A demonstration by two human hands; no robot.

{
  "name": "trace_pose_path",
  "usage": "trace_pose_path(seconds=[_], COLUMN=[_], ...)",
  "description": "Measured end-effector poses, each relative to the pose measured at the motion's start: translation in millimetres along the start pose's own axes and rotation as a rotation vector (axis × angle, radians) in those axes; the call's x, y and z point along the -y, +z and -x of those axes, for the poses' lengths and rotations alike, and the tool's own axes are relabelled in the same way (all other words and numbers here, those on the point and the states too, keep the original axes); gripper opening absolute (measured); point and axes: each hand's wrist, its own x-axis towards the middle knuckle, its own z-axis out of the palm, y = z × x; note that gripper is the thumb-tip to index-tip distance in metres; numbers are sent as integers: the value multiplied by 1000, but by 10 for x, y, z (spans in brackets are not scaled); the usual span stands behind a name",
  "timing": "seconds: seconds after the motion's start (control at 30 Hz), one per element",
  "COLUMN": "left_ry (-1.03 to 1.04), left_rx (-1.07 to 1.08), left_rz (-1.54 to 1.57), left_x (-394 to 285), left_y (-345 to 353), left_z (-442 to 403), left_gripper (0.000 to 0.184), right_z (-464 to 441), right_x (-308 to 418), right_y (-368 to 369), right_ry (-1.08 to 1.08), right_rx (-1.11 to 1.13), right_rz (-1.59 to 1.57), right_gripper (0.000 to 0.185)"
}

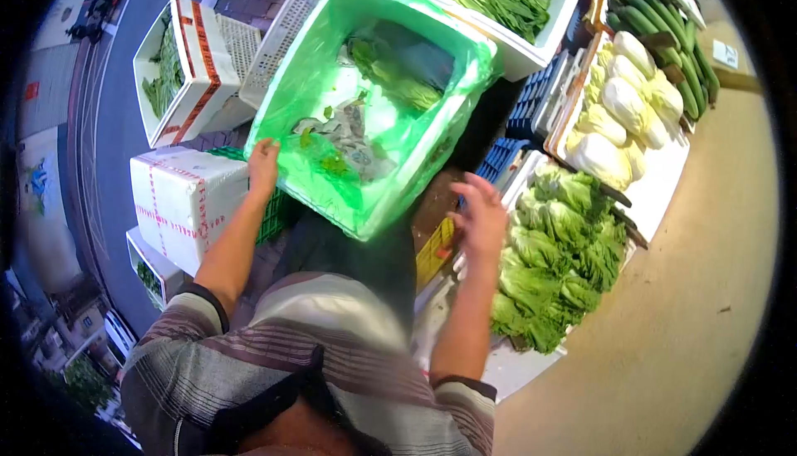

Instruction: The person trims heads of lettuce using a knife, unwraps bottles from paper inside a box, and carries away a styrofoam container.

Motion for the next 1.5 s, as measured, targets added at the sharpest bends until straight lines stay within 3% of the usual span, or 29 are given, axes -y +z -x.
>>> trace_pose_path(seconds=[0.03, 0.13, 0.27, 0.33, 0.4, 0.5, 0.6, 0.63, 0.73, 0.83, 0.93, 1.07, 1.2, 1.27, 1.3, 1.43, 1.5], left_ry=[6, -23, 7, -197, -269, -681, -801, -750, -897, -825, -854, -1016, -1142, -1152, -919, -695, -514], left_rx=[75, 284, 414, 516, 603, 559, 551, 533, 409, 251, 388, 660, 843, 973, 1106, 1293, 1338], left_rz=[66, 184, 258, 389, 449, 469, 536, 615, 547, 752, 735, 988, 1074, 1185, 1108, 1370, 1534], left_x=[-5, -99, -113, -314, -226, -619, -563, -651, -813, -881, -764, -295, -166, -123, -130, -10, -461], left_y=[83, 519, 1620, 2145, 2815, 3349, 3899, 3906, 4043, 4014, 3804, 3558, 2752, 2308, 2095, 1089, 517], left_z=[35, 62, -108, -225, -411, -552, -702, -689, -721, -657, -720, -885, -819, -720, -641, -389, -391], left_gripper=[39, 33, 32, 33, 46, 62, 76, 78, 79, 78, 72, 58, 46, 46, 49, 57, 65], right_z=[-208, -461, -366, -289, -207, -45, 126, 172, 224, 196, 167, 60, 44, 63, 73, 141, 166], right_x=[-316, -796, -954, -1123, -1288, -1645, -1957, -2083, -2273, -2346, -2345, -2260, -1976, -1864, -1774, -1677, -1580], right_y=[279, 884, 954, 749, 517, 231, 176, 153, 208, 272, 326, 288, 488, 581, 671, 860, 1039], right_ry=[83, 164, 221, 272, 300, 356, 352, 450, 498, 540, 512, 518, 481, 456, 439, 425, 450], right_rx=[107, 271, 210, 155, 128, 46, -11, -43, -33, -42, -46, 1, -4, 47, 56, 142, 148], right_rz=[-140, -73, -76, -120, -68, -5, 171, 78, 103, 46, 46, 33, -62, -65, -85, -212, -235], right_gripper=[31, 30, 31, 33, 35, 38, 38, 39, 38, 39, 39, 39, 31, 39, 41, 50, 52])
